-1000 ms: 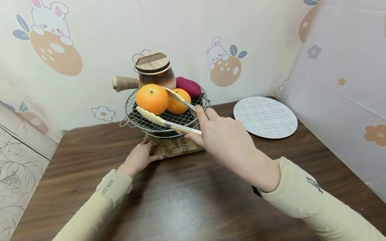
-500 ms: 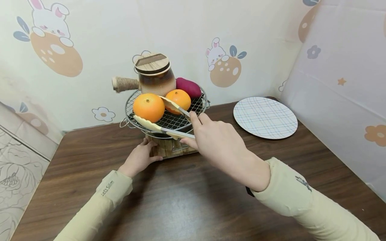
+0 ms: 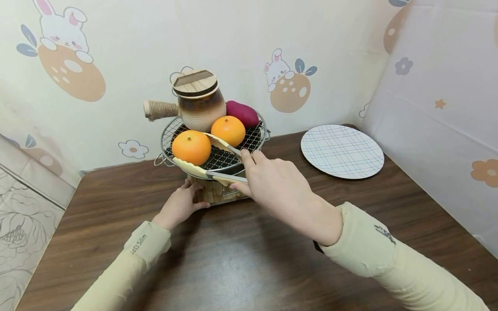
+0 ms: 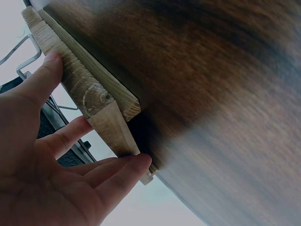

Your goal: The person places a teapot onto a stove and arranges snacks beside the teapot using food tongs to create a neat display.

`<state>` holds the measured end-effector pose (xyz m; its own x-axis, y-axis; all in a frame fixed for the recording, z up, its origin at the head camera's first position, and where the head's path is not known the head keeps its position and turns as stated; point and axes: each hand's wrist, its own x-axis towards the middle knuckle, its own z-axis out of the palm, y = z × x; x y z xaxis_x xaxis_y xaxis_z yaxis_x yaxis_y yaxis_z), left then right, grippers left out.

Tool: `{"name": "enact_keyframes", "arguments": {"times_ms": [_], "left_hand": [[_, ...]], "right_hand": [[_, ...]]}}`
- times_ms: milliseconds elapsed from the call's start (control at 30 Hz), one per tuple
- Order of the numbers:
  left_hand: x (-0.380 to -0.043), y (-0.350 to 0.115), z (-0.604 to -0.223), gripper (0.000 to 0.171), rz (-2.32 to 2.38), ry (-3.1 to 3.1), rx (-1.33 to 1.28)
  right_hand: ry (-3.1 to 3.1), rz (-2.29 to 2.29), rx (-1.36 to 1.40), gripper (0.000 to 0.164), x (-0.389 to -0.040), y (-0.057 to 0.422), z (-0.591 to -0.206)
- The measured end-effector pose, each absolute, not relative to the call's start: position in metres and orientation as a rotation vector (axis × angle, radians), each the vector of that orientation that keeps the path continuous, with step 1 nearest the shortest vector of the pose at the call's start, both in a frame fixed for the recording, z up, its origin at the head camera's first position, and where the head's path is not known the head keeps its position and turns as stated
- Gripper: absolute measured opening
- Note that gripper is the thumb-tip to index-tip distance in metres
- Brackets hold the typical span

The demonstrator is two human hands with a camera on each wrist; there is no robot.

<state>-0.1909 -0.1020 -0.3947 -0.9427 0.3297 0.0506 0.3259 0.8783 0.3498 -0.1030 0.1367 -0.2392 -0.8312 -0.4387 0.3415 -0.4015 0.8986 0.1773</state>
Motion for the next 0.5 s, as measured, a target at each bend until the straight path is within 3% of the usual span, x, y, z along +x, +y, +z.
{"name": "enact_keyframes", "arguments": {"times_ms": [500], "left_hand": [[-0.1898,-0.1017,-0.396,0.062,0.551,3.05,0.535]], "right_hand": [[-2.689,-0.141,0.612,0.065,-0.1042,0.1355,-0.2408]]}}
